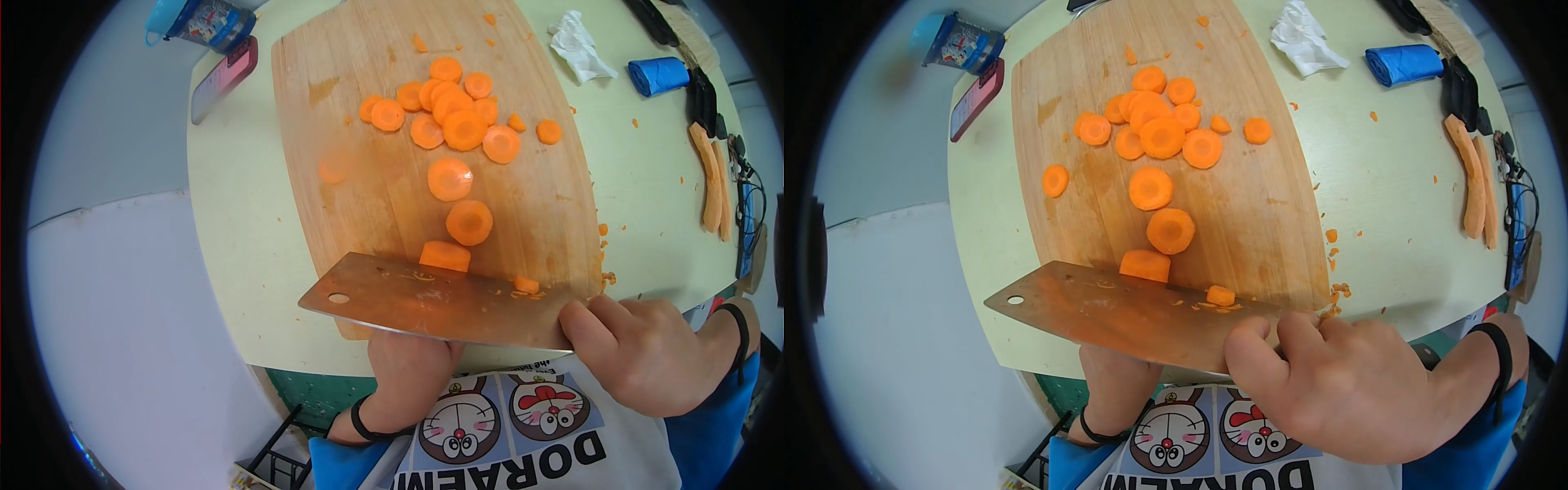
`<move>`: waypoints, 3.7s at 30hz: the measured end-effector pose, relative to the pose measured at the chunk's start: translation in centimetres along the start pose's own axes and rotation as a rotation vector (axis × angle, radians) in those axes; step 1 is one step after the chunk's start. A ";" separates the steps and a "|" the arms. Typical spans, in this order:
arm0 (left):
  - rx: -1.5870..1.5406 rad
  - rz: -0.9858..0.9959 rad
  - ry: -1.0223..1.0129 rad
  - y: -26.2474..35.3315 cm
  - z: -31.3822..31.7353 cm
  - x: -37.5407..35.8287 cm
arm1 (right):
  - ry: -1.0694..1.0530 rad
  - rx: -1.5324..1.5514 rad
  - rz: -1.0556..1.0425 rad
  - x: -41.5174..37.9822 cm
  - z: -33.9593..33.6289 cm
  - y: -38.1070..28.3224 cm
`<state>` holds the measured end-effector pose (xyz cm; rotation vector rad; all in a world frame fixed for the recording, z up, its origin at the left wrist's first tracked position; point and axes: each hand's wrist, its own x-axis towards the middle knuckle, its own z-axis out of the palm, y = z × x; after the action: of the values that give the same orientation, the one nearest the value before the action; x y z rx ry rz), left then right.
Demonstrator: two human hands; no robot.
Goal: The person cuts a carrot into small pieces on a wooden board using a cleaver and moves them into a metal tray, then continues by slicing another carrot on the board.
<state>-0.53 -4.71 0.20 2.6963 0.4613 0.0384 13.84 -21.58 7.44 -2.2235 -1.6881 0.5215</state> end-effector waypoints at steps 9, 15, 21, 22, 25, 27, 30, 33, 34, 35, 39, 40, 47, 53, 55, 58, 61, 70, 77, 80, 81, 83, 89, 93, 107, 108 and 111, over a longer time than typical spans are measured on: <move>0.061 0.029 -0.043 -0.1 -0.2 0.1 | -0.030 -0.053 0.022 0.6 -0.1 -0.5; 0.083 0.033 -0.054 -0.1 -0.4 0.1 | -0.156 0.043 0.061 1.5 -1.1 -0.9; -0.032 0.055 -0.014 -0.4 0.2 -0.1 | -0.127 0.011 0.030 2.2 0.0 -0.4; -0.034 0.058 -0.013 -0.6 0.2 0.0 | -0.071 -0.021 0.004 2.5 0.4 -0.3; -0.022 0.090 -0.006 -0.6 0.3 -0.3 | -0.106 -0.012 0.029 2.9 -0.2 -0.4; 0.000 -0.005 -0.008 -0.3 0.3 -0.4 | -0.113 0.057 0.015 4.0 0.5 0.0; 0.028 0.033 0.077 0.0 0.4 0.7 | -0.168 0.138 0.026 5.2 0.4 0.2; 0.033 0.023 0.095 0.4 0.3 1.0 | -0.216 0.112 0.045 5.3 0.2 -0.2; 0.036 0.025 0.104 0.5 0.3 1.0 | -0.208 0.081 0.055 5.2 0.3 -0.4; 0.047 0.009 0.114 0.6 0.3 1.0 | -0.198 0.074 0.050 5.0 0.5 -0.3; 0.063 -0.052 0.100 0.8 0.1 0.8 | -0.155 0.131 0.016 4.9 0.0 1.1; 0.069 -0.047 0.112 0.7 -0.1 0.8 | -0.210 0.221 0.041 4.8 -0.3 1.5; -0.130 -0.212 -0.024 1.3 -1.7 0.5 | -0.143 0.244 0.152 3.6 -1.1 2.3; -0.116 -0.229 -0.034 1.0 -0.9 0.0 | -0.153 0.265 0.152 2.1 -2.5 1.9; -0.089 -0.195 -0.017 1.0 -0.7 0.0 | -0.092 0.222 0.120 1.3 -2.3 1.8; -0.108 -0.213 -0.006 1.0 -0.6 0.3 | -0.042 0.178 0.094 0.5 -2.2 1.4; -0.082 -0.204 0.005 0.8 -0.5 0.4 | -0.030 0.112 0.040 -0.3 -1.7 0.8; 0.025 0.019 -0.012 -0.1 -0.5 0.0 | 0.083 0.100 -0.029 -0.9 0.2 0.5; 0.042 0.011 -0.059 -0.3 -0.4 -0.3 | 0.078 0.084 -0.040 -0.7 0.5 0.5; 0.046 0.004 -0.064 -0.4 -0.4 -0.4 | 0.083 0.080 -0.045 -0.6 0.6 0.4; 0.039 0.005 -0.057 -0.4 -0.3 -0.4 | 0.084 0.069 -0.047 -0.6 0.6 0.4; 0.054 0.004 -0.060 -0.4 -0.3 -0.4 | 0.085 0.058 -0.050 -0.6 0.6 0.3; 0.044 -0.023 -0.047 -0.1 -0.3 -0.3 | 0.063 0.033 -0.032 -0.5 0.5 0.0; 0.076 0.015 -0.003 -0.2 -0.3 -0.2 | 0.060 0.006 -0.011 -0.5 0.5 -0.2; 0.066 0.068 -0.017 -1.1 0.2 -0.9 | 0.013 -0.015 0.017 0.6 0.6 -0.7; 0.080 0.062 -0.038 -1.2 0.4 -1.3 | 0.002 -0.039 0.023 0.8 0.5 -0.9; 0.082 0.103 -0.057 -1.6 0.6 -1.7 | -0.073 -0.030 0.051 1.1 -0.4 -1.3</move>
<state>-2.63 -4.10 -0.87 2.7914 0.3133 -0.0294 13.15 -20.19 8.29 -2.3003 -1.6893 0.6006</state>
